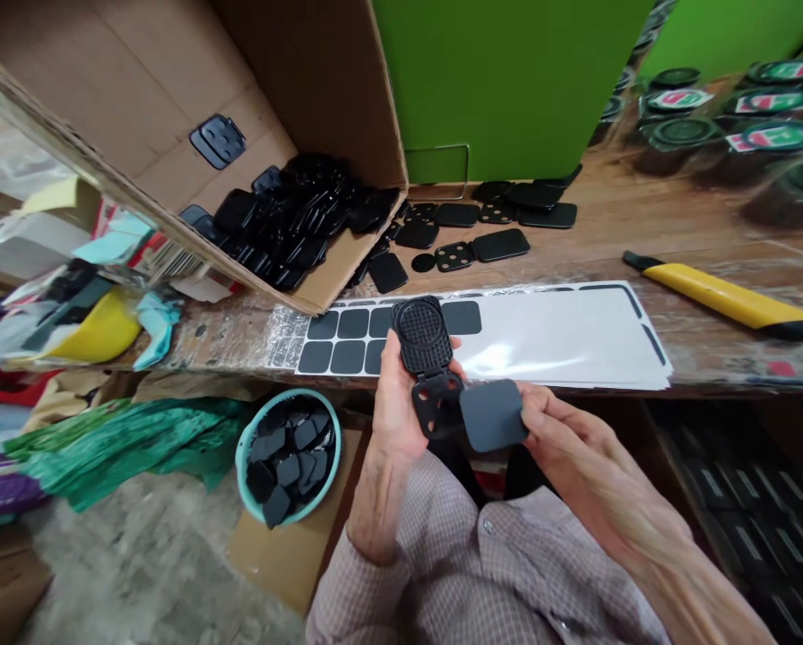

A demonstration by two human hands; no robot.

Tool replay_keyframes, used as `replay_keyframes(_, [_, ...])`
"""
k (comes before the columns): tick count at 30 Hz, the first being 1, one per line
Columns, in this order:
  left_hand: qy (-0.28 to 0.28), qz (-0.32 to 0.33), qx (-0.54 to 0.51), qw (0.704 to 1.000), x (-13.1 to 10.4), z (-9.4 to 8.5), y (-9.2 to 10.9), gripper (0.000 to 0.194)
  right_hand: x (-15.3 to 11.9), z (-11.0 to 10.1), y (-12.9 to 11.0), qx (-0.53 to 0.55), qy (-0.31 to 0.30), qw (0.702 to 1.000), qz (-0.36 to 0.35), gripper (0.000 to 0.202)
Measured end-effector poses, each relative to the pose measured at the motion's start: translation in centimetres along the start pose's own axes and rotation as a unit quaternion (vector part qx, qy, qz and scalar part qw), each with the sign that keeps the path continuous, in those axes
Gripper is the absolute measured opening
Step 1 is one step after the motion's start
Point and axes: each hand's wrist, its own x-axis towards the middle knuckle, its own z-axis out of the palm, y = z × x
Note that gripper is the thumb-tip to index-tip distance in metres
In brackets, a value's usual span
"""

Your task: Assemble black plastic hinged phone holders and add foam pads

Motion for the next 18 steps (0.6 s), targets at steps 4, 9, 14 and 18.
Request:
replay_keyframes(4, [0.020, 0.026, 0.016, 0.999, 0.2, 0.0, -0.6, 0.061, 0.8, 1.1, 1.1, 0.010, 0.013, 1.000, -0.002, 0.026])
replay_keyframes(9, [0.030, 0.045, 0.006, 0.999, 0.5, 0.0, -1.0, 0.056, 1.4, 1.6, 2.1, -0.001, 0.037, 0.999, 0.004, 0.027])
replay_keyframes(14, [0.025, 0.034, 0.001, 0.999, 0.5, 0.2, -1.1, 0.056, 1.6, 1.9, 2.3, -0.031, 0.044, 0.998, -0.020, 0.027])
replay_keyframes(18, [0.029, 0.031, -0.007, 0.999, 0.4, 0.2, -1.1, 0.054, 1.7, 2.0, 2.6, -0.037, 0.044, 0.998, -0.028, 0.025])
